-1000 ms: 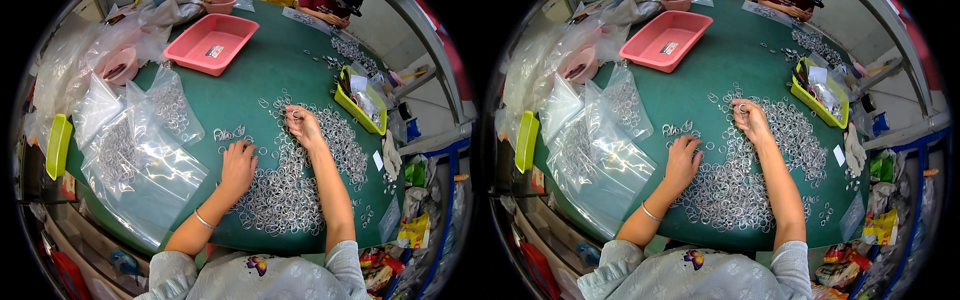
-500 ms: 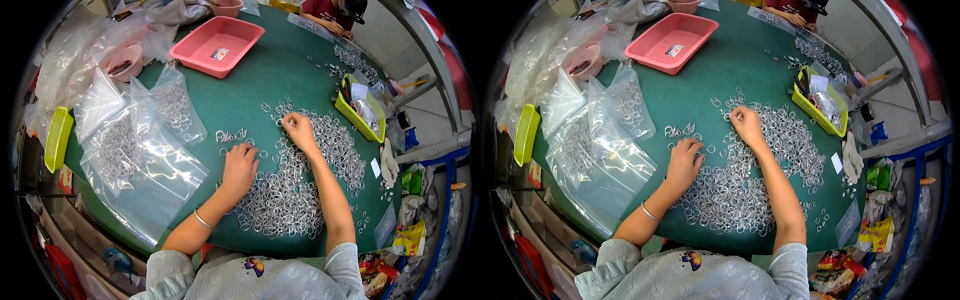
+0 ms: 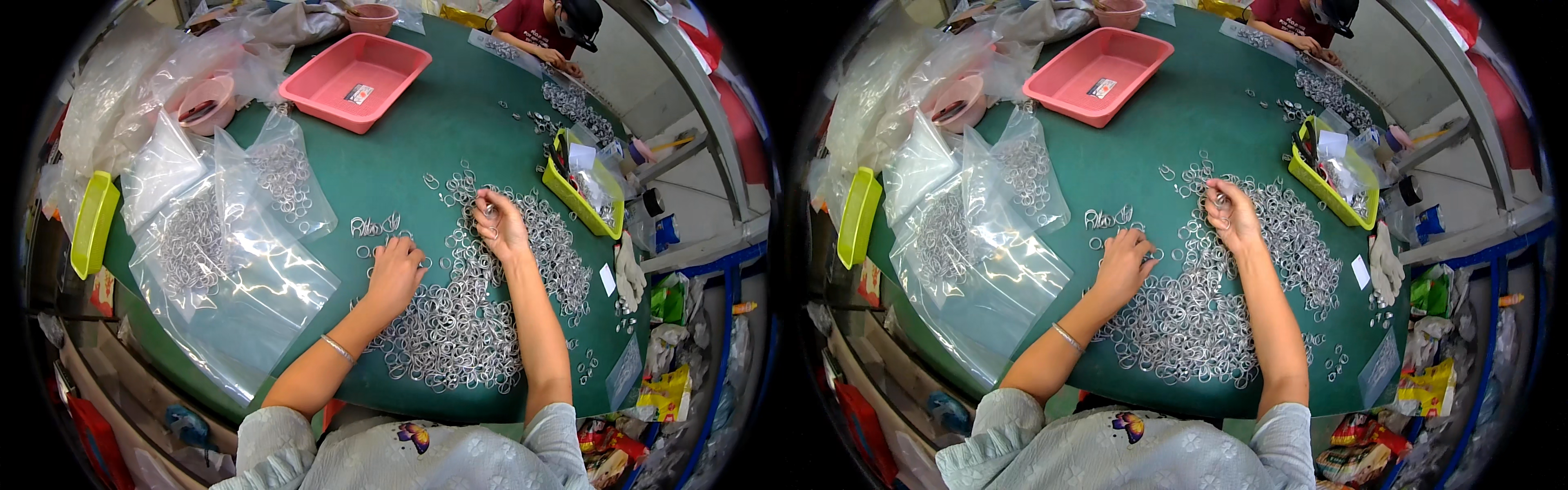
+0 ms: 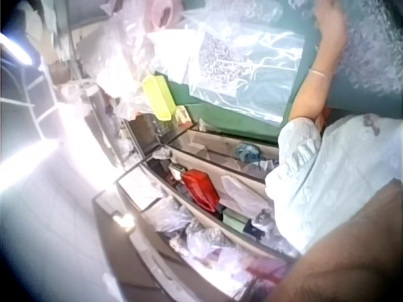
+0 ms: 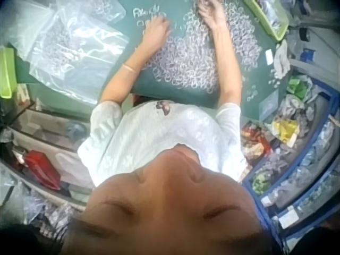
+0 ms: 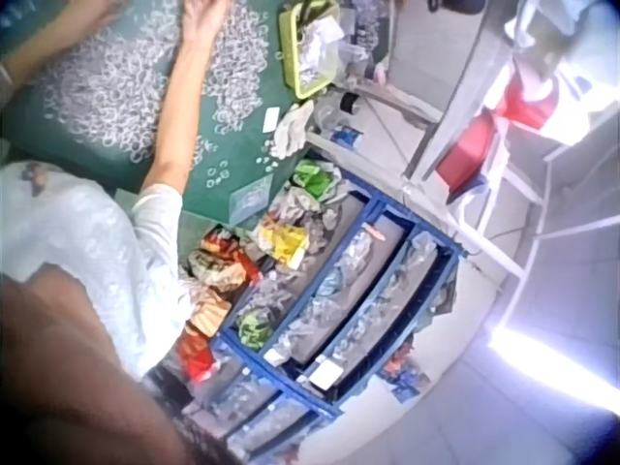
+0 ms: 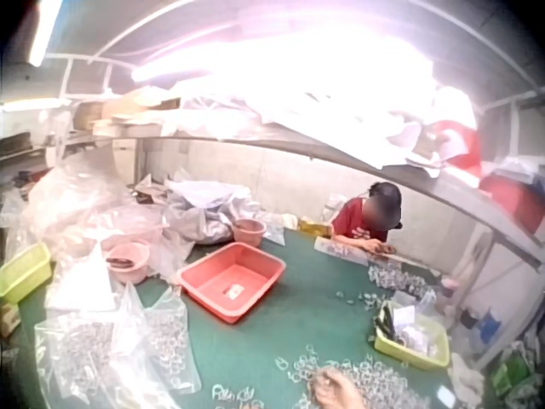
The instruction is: The person sorts through a pile of small metal rings on a table, picking them up by hand and placing them into different piles.
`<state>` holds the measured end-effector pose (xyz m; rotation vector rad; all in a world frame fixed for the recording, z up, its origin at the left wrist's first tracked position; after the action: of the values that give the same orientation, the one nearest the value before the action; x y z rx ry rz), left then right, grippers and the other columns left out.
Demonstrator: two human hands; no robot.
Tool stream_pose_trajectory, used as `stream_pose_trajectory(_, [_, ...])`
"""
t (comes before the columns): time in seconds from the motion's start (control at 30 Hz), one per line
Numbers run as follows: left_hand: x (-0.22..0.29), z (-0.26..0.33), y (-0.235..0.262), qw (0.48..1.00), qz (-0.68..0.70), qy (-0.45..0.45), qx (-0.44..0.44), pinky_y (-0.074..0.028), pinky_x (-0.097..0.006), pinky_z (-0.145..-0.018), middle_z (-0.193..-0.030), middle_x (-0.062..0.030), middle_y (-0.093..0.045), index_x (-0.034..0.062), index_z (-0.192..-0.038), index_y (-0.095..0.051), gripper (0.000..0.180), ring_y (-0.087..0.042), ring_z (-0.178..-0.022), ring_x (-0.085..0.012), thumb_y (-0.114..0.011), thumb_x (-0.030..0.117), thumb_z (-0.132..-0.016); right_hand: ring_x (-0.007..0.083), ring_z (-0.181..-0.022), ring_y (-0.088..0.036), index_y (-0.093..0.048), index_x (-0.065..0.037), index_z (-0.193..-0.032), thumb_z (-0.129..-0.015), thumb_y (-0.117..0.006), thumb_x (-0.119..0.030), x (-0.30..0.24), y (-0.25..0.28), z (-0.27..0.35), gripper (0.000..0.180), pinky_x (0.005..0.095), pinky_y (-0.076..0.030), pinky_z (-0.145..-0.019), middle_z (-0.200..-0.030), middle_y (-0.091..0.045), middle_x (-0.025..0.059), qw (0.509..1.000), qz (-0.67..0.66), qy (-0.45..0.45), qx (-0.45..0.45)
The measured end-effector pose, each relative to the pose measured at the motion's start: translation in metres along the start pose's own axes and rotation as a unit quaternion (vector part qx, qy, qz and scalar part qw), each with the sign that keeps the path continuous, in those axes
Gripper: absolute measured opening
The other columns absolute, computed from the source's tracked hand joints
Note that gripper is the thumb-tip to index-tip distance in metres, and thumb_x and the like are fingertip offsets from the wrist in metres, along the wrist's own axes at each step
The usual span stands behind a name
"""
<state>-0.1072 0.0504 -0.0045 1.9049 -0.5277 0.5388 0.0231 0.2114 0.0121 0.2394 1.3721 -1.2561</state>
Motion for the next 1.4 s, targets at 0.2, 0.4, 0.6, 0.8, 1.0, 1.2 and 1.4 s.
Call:
stream_pose_trajectory(0.2, [0.002,-0.001,-0.001,1.000,0.013,-0.018,-0.007,-0.033,-0.036,-0.070,-0.086,-0.0051,-0.050,0.0058,-0.079,-0.059,0.015,-0.048,-0.084,-0.0229,-0.068,0.007,-0.067,0.0226,-0.064,-0.060,-0.068,-0.007,-0.085,-0.071,-0.069,-0.015,0.001,-0.011,-0.015,0.017,0.0329,-0.047,-0.060,-0.074,-0.064,0.0100,0.706,0.669,0.207,0.107])
stream_pose_trajectory(0.4, [0.007,-0.004,0.001,0.996,0.081,-0.011,0.026,-0.036,-0.034,-0.073,-0.091,-0.0055,-0.053,0.0049,-0.083,-0.058,0.013,-0.051,-0.087,-0.0229,-0.065,0.006,-0.072,0.0228,-0.064,-0.059,-0.065,-0.006,-0.081,-0.074,-0.067,-0.017,0.010,-0.015,-0.024,0.013,0.0326,-0.047,-0.059,-0.074,-0.063,0.0098,0.701,0.675,0.213,0.087])
stream_pose_trajectory(0.6, [0.010,0.002,0.008,0.804,0.535,0.256,-0.045,-0.044,-0.028,-0.074,-0.099,-0.0084,-0.058,0.0017,-0.095,-0.052,0.011,-0.057,-0.089,-0.0150,-0.053,0.005,-0.085,0.0057,-0.047,-0.032,-0.054,-0.002,-0.093,-0.088,-0.052,-0.014,0.025,-0.014,0.030,0.013,0.0170,-0.023,-0.037,-0.063,-0.046,-0.0014,0.986,-0.102,-0.104,-0.076])
stream_pose_trajectory(0.8, [0.033,0.056,0.029,0.559,0.750,0.352,-0.021,-0.046,-0.028,-0.079,-0.099,-0.0104,-0.057,-0.0018,-0.110,-0.047,0.025,-0.056,-0.093,-0.0172,-0.050,0.006,-0.086,0.0108,-0.058,-0.038,-0.053,0.001,-0.089,-0.085,-0.043,-0.015,0.027,-0.033,0.087,0.019,0.0185,-0.027,-0.034,-0.099,-0.050,0.0131,0.943,-0.290,-0.124,-0.103])
stream_pose_trajectory(1.0, [0.056,0.131,0.023,0.440,0.811,0.387,-0.013,-0.044,-0.026,-0.075,-0.088,-0.0059,-0.055,-0.0012,-0.108,-0.050,0.023,-0.053,-0.082,-0.0131,-0.048,0.008,-0.087,0.0085,-0.045,-0.032,-0.049,-0.008,-0.067,-0.090,-0.044,-0.027,0.043,-0.029,0.114,0.030,0.0190,-0.023,-0.032,-0.053,-0.035,-0.0011,0.949,-0.279,-0.131,-0.062])
stream_pose_trajectory(1.2, [0.063,0.156,0.023,0.472,0.787,0.397,-0.014,-0.036,-0.022,-0.059,-0.082,-0.0054,-0.054,-0.0026,-0.107,-0.051,0.021,-0.044,-0.064,-0.0095,-0.045,0.004,-0.088,0.0050,-0.038,-0.029,-0.054,-0.002,-0.075,-0.092,-0.046,-0.021,0.061,-0.054,0.142,0.027,0.0190,-0.019,-0.031,-0.046,-0.030,-0.0055,0.994,-0.009,-0.110,-0.004])
stream_pose_trajectory(1.4, [0.056,0.151,0.044,0.329,0.886,0.320,0.066,-0.035,-0.021,-0.058,-0.081,-0.0032,-0.048,0.0020,-0.107,-0.050,0.027,-0.041,-0.062,-0.0090,-0.048,0.000,-0.080,0.0019,-0.041,-0.026,-0.056,0.002,-0.087,-0.092,-0.046,-0.016,0.085,-0.086,0.185,0.021,0.0179,-0.018,-0.038,-0.051,-0.029,-0.0070,0.989,0.089,-0.084,-0.079])
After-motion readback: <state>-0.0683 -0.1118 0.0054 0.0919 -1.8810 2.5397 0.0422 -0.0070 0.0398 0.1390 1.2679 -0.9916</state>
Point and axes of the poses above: each hand's wrist, its own z-axis away from the middle knuckle, its own y-axis out of the back of the hand, x = y × z, the point moved 4 cm from there along -z, towards the middle knuckle
